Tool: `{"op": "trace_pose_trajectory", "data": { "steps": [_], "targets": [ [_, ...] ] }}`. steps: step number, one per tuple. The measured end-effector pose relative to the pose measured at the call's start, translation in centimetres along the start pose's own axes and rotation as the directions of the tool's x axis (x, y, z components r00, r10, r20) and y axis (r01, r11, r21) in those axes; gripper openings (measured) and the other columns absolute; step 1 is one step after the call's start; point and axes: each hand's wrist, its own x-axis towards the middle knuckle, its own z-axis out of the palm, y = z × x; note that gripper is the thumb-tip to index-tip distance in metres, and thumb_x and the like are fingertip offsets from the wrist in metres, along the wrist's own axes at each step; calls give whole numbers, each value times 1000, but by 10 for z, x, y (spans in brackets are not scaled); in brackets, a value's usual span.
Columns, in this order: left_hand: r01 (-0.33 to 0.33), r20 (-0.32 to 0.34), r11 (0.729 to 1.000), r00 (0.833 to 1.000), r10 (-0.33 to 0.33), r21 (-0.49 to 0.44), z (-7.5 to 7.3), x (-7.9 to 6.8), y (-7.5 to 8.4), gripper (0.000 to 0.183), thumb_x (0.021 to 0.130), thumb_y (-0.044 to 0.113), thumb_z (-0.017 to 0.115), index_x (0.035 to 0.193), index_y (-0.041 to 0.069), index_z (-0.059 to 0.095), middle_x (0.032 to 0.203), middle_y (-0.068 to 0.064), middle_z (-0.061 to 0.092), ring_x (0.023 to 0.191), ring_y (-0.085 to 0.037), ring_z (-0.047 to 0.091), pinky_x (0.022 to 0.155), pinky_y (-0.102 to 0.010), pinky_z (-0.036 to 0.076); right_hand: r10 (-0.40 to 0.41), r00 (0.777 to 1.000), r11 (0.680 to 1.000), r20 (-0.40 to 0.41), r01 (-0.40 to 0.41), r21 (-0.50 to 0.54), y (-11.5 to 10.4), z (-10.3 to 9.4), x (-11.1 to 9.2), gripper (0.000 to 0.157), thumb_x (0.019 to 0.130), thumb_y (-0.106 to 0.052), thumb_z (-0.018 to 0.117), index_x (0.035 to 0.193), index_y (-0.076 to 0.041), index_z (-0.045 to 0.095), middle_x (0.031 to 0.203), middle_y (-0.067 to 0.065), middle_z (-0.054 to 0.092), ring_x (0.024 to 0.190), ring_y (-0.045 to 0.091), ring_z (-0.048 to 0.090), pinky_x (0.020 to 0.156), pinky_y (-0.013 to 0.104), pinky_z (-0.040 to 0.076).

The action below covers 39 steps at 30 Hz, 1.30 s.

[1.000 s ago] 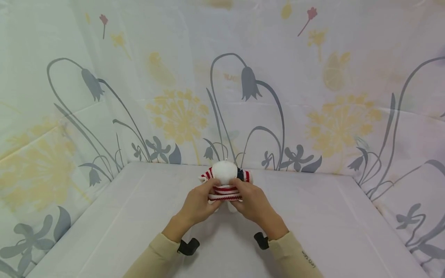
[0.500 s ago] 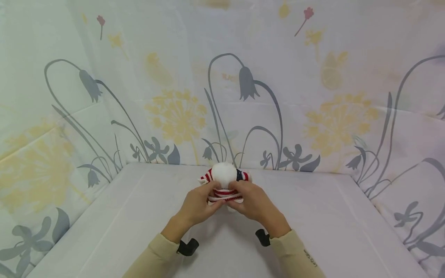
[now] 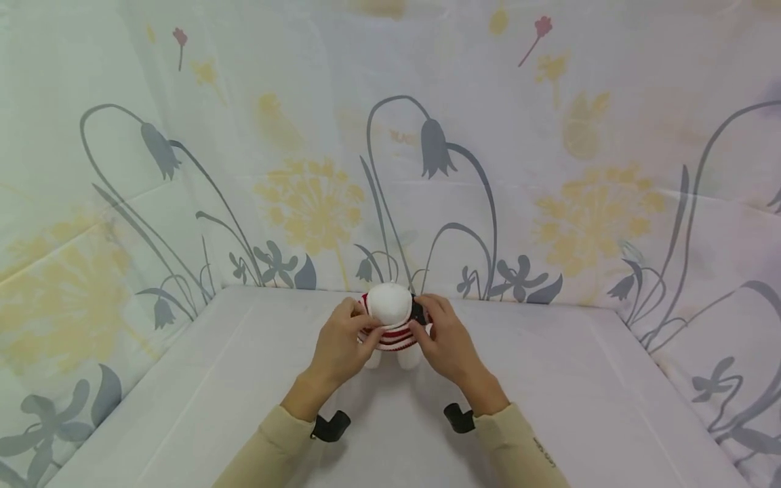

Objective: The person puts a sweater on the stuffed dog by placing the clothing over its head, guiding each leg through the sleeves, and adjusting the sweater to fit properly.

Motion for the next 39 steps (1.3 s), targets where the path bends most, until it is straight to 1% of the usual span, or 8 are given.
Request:
{"op": "trace_pose_trajectory", "data": {
  "steps": [5, 10, 12, 18, 21, 23, 31, 39],
  "targets": [
    [-12, -51, 1000, 999, 13, 12, -1, 19, 0, 18, 74, 11, 78, 89, 9, 68, 85, -5, 52, 77, -21, 50, 69, -33, 43, 142, 987, 989, 81, -145, 37, -1, 5, -3, 46, 92, -14, 63, 135, -3, 47, 106, 10, 57, 65, 7, 51, 58, 25, 47],
    [-4, 129, 1000, 992, 1, 22, -3, 44, -2, 39, 76, 22, 79, 112, 12, 66, 102, -6, 60, 93, -24, 58, 79, -38, 49, 228, 970, 969, 87, -234, 77, -4, 8, -3, 42, 95, -21, 61, 132, -6, 50, 103, 11, 57, 75, 15, 61, 63, 29, 52],
    [25, 251, 999, 967, -36, 46, -4, 52, -2, 46, 78, 26, 78, 119, 14, 63, 110, -7, 60, 99, -25, 58, 82, -40, 50, 301, 948, 943, 100, -311, 119, -5, 8, -2, 42, 95, -25, 59, 133, -9, 50, 106, 13, 57, 77, 20, 64, 63, 31, 52],
    [52, 511, 989, 851, -118, 142, -9, 68, -2, 61, 76, 36, 77, 131, 18, 56, 117, -9, 59, 103, -28, 54, 85, -44, 46, 452, 872, 810, 189, -490, 322, -3, 9, -1, 40, 95, -23, 61, 131, -11, 48, 106, 15, 61, 78, 22, 67, 68, 29, 54],
    [44, 546, 989, 830, -114, 140, -10, 66, -3, 62, 76, 36, 77, 130, 18, 56, 117, -8, 59, 103, -27, 55, 88, -44, 45, 461, 869, 791, 182, -495, 360, -3, 10, -2, 36, 92, -13, 63, 126, -7, 51, 100, 14, 63, 76, 20, 66, 69, 28, 53],
    [50, 536, 990, 837, -113, 130, -10, 59, -4, 60, 76, 35, 78, 129, 18, 56, 117, -6, 59, 102, -26, 55, 88, -43, 46, 466, 867, 791, 178, -498, 356, -7, 10, -1, 35, 91, -9, 64, 123, -6, 53, 96, 12, 63, 76, 20, 65, 69, 28, 52],
    [95, 376, 994, 920, -110, 58, -10, 22, -11, 55, 74, 30, 81, 122, 17, 58, 113, -5, 59, 99, -27, 56, 84, -43, 47, 444, 875, 815, 190, -483, 321, -45, 0, 2, 33, 88, 3, 61, 120, 0, 55, 90, 14, 62, 77, 26, 66, 66, 27, 51],
    [77, 269, 995, 959, -90, 57, -10, 7, -16, 53, 70, 30, 82, 117, 17, 59, 112, -6, 64, 95, -27, 59, 81, -42, 49, 419, 892, 832, 169, -452, 321, -54, 1, 3, 32, 87, 5, 61, 118, -2, 57, 92, 14, 63, 81, 34, 66, 66, 25, 50]
  ]
}}
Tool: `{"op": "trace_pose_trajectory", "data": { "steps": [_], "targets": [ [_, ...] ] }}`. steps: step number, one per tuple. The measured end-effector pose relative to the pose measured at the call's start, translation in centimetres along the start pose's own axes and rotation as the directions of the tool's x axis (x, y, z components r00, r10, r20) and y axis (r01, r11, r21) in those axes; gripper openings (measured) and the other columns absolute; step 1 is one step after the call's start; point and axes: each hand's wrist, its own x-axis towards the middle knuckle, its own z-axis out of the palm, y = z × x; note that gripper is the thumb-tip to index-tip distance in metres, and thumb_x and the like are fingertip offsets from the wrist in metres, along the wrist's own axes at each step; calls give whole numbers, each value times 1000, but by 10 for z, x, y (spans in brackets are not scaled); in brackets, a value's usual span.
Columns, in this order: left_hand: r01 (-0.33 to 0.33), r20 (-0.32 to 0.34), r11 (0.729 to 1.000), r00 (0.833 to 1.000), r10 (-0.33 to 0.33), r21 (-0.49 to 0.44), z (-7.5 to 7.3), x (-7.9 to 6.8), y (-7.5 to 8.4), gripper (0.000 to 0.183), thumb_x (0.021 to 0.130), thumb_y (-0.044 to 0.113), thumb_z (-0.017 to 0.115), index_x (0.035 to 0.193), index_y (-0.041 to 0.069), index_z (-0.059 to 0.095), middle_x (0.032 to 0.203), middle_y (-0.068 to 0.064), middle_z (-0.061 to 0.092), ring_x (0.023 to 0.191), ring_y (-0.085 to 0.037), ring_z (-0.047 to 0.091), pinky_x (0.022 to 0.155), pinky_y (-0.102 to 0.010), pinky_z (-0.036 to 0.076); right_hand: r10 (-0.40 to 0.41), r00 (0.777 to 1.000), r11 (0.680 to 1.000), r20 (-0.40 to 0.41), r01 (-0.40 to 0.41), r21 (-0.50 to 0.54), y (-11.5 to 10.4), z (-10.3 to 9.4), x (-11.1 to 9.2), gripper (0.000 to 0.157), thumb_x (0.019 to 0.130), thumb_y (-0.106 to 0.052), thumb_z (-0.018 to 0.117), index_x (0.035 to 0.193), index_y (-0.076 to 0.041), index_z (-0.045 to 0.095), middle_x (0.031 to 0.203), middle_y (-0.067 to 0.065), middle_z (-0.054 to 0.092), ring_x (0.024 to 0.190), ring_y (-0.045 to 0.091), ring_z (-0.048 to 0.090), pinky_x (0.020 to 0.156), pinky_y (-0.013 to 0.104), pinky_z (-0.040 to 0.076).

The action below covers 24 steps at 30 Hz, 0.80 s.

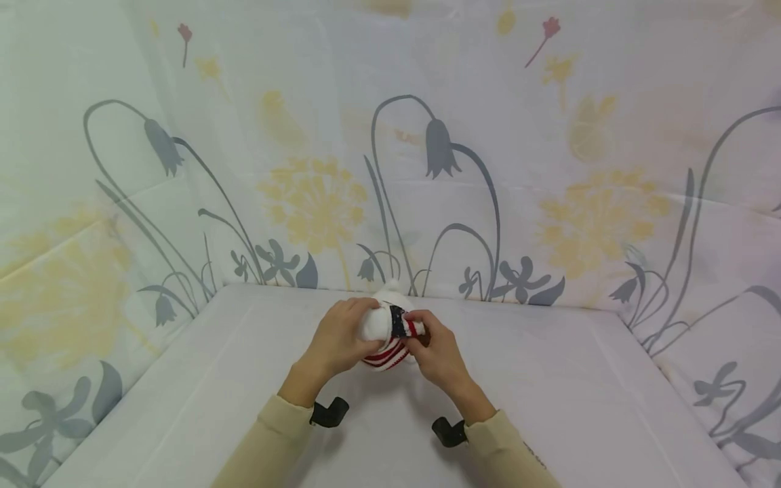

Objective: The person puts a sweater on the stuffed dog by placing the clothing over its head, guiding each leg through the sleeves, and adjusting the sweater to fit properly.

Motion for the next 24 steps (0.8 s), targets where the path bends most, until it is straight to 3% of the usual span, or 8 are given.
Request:
{"op": "trace_pose_trajectory", "data": {
  "steps": [8, 13, 16, 20, 24],
  "targets": [
    [-77, -116, 997, 990, 74, -28, 7, -7, -8, 47, 66, 19, 82, 109, 14, 62, 99, -2, 68, 83, -21, 61, 77, -36, 49, -124, 992, 992, -19, 124, -14, 4, -3, 1, 29, 85, 11, 59, 113, 2, 59, 97, 17, 65, 74, 28, 65, 64, 26, 52],
    [-142, -200, 986, 972, 124, -81, 4, -7, -10, 45, 64, 13, 82, 104, 9, 63, 94, -4, 69, 78, -22, 62, 72, -38, 50, -114, 993, 993, -19, 114, -13, 9, -8, 4, 28, 85, 12, 58, 112, 2, 59, 99, 17, 65, 75, 23, 66, 66, 26, 53],
    [-158, -232, 981, 964, 130, -109, 1, -5, -12, 43, 63, 10, 83, 102, 7, 64, 92, -5, 69, 79, -22, 64, 70, -38, 51, -93, 996, 995, -13, 93, -22, 27, -9, 9, 28, 86, 10, 58, 112, -1, 60, 99, 16, 65, 75, 21, 66, 66, 27, 53],
    [-145, -238, 973, 966, 101, -179, -3, -4, -12, 40, 64, 8, 83, 100, 6, 65, 93, -9, 69, 82, -23, 65, 69, -38, 52, -43, 999, 998, -2, 43, -52, 54, -8, 14, 27, 88, 4, 60, 111, -10, 63, 95, 10, 67, 73, 16, 65, 63, 27, 50],
    [-110, -213, 964, 975, 58, -243, -4, -4, -11, 36, 64, 4, 80, 97, 7, 65, 92, -9, 69, 82, -23, 65, 69, -37, 53, -22, 1000, 997, 17, 24, -80, 67, -7, 16, 29, 85, 4, 61, 108, -13, 64, 93, 7, 67, 70, 14, 62, 58, 28, 48]
  ]
}}
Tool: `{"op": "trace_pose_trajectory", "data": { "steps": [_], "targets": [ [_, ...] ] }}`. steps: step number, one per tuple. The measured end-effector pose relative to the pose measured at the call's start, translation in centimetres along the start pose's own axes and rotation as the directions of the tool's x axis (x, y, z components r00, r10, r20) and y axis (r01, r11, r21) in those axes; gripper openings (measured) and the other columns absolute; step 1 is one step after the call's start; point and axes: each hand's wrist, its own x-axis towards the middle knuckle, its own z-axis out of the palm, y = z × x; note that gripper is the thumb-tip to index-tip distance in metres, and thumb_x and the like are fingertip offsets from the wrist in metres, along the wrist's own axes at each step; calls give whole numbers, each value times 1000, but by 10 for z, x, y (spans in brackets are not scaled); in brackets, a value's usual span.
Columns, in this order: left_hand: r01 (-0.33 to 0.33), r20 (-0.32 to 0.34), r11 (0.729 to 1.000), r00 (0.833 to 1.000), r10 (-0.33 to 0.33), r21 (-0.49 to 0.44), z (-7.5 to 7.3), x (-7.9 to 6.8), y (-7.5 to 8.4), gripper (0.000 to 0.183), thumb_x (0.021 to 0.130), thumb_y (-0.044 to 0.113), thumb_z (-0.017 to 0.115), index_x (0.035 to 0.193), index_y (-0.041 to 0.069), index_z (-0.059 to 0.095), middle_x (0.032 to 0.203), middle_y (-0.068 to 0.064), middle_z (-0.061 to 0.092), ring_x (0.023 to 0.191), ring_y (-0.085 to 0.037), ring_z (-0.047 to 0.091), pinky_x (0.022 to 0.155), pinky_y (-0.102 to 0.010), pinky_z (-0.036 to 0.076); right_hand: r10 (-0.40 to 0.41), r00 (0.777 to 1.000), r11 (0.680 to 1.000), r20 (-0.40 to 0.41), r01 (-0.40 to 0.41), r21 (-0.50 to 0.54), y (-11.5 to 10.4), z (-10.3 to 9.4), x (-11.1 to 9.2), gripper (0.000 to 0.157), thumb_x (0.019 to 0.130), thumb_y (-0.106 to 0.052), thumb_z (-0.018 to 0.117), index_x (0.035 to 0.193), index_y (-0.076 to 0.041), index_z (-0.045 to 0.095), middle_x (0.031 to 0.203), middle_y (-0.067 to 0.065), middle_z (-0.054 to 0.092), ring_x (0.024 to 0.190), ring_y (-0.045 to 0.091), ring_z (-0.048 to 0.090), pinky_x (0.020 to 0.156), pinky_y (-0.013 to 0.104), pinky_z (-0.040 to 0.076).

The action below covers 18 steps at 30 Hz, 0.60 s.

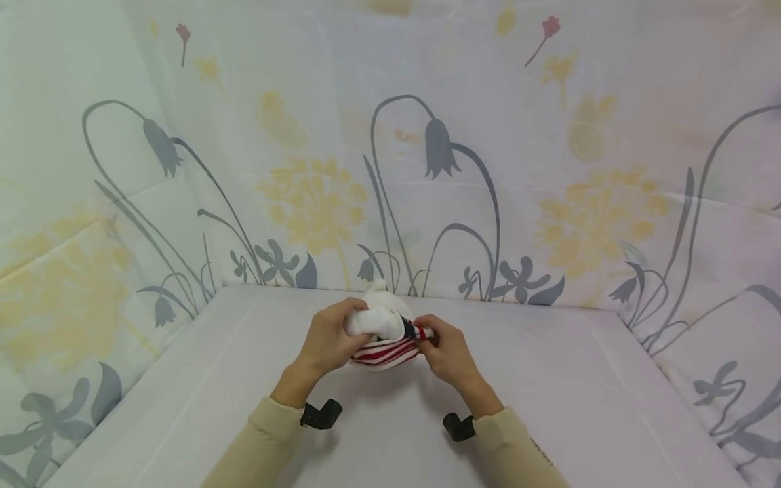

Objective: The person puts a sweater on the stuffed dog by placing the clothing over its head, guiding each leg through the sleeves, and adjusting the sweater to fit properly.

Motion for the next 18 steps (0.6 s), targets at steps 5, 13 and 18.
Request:
{"op": "trace_pose_trajectory", "data": {
  "steps": [5, 13, 18],
  "targets": [
    [6, 34, 1000, 999, -6, 8, 5, -2, 0, 33, 64, 3, 76, 95, 9, 65, 89, -6, 69, 82, -21, 64, 69, -35, 53, 39, 999, 998, 21, -38, -49, 7, 2, -1, 30, 82, 6, 60, 103, -15, 64, 90, 6, 65, 67, 15, 60, 52, 29, 46],
    [29, 35, 998, 999, -31, 56, -3, -1, 7, 36, 65, 9, 80, 98, 10, 65, 94, -5, 69, 86, -22, 64, 72, -39, 52, -177, 976, 976, 125, 190, -107, -13, -13, -2, 40, 81, -16, 75, 118, -14, 59, 116, 1, 55, 104, 20, 53, 87, 46, 45],
    [-18, 59, 998, 998, 14, 61, -2, 2, 10, 36, 67, 12, 81, 100, 9, 65, 94, -4, 68, 87, -21, 63, 74, -37, 51, -344, 930, 926, 129, 359, -120, -24, -13, -3, 50, 81, -22, 77, 124, -12, 54, 112, -2, 58, 101, 20, 53, 83, 43, 46]
  ]
}}
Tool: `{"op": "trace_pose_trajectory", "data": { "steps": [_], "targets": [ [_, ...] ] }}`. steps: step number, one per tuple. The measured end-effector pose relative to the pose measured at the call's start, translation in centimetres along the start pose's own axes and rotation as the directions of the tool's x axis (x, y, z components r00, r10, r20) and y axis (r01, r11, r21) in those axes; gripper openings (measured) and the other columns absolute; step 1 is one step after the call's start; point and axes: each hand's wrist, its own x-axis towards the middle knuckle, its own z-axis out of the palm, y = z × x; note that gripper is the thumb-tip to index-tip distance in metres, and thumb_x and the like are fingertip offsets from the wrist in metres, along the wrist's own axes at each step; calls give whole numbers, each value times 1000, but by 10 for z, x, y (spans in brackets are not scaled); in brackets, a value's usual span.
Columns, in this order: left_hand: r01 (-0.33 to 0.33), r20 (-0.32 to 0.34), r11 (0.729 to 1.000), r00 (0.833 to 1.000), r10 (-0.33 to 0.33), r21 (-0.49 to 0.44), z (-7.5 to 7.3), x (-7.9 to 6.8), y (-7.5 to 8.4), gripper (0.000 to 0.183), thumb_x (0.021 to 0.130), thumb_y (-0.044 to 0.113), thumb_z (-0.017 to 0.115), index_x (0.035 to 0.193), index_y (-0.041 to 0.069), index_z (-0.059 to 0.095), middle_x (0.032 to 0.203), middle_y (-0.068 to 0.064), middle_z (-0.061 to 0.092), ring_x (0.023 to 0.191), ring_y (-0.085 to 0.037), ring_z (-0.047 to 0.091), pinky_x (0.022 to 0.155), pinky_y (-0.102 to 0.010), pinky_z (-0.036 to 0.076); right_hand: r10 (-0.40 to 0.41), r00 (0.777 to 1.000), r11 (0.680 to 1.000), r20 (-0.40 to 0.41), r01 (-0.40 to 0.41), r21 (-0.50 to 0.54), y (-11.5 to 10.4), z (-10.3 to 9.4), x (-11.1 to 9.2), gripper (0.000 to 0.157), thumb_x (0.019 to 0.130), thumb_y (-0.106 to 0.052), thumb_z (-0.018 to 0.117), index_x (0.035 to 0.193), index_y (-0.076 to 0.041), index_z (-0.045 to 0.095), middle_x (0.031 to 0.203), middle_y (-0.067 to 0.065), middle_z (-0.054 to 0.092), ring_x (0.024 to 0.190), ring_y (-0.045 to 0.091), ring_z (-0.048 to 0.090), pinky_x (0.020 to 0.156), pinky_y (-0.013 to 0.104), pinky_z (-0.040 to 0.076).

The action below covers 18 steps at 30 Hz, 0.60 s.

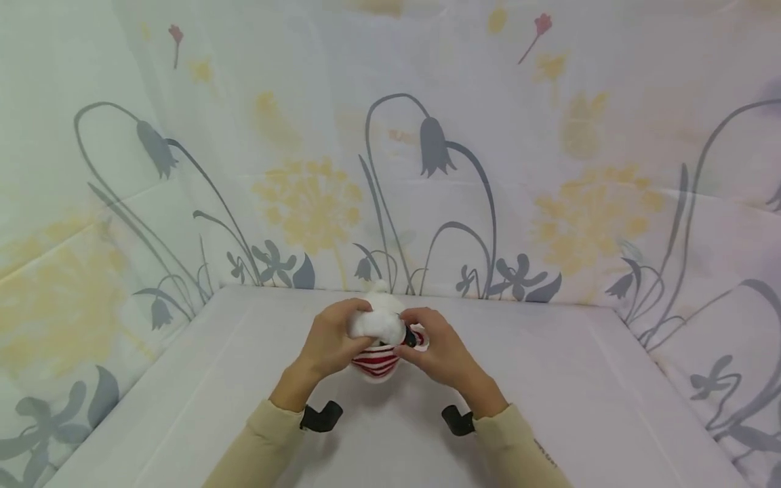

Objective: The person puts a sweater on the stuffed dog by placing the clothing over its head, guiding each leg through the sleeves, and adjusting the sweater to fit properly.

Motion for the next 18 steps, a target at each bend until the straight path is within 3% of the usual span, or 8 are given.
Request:
{"op": "trace_pose_trajectory", "data": {
  "steps": [6, 10, 13, 18],
  "targets": [
    [51, -29, 997, 998, -53, -61, -2, -2, -1, 34, 70, 10, 79, 100, 9, 65, 98, -6, 68, 88, -19, 64, 72, -36, 52, -81, 995, 994, -57, 76, -81, -1, 12, 2, 48, 81, 5, 71, 122, -12, 52, 84, -8, 60, 78, 7, 57, 69, 30, 48],
    [54, -34, 993, 998, -58, -101, -3, -2, -3, 30, 73, 9, 76, 101, 9, 64, 100, -6, 69, 86, -18, 65, 69, -35, 53, -97, 991, 993, -88, 91, -71, 1, 15, 1, 54, 79, 8, 71, 124, -13, 50, 79, -10, 58, 74, 4, 58, 68, 31, 49],
    [53, -48, 992, 997, -59, -117, -4, 0, -4, 27, 74, 9, 75, 99, 9, 65, 97, -6, 69, 81, -18, 65, 65, -34, 53, -95, 994, 993, -53, 91, -72, 4, 17, 0, 59, 79, 7, 71, 129, -13, 46, 77, -9, 57, 72, 4, 57, 68, 34, 50],
    [71, -36, 987, 996, -77, -147, -4, 0, -5, 19, 76, 8, 74, 92, 11, 65, 91, -4, 70, 73, -14, 63, 61, -28, 50, -25, 998, 994, 62, 32, -107, 12, 22, -4, 62, 81, 7, 68, 132, -12, 40, 77, -10, 55, 70, 3, 55, 69, 34, 49]
  ]
}}
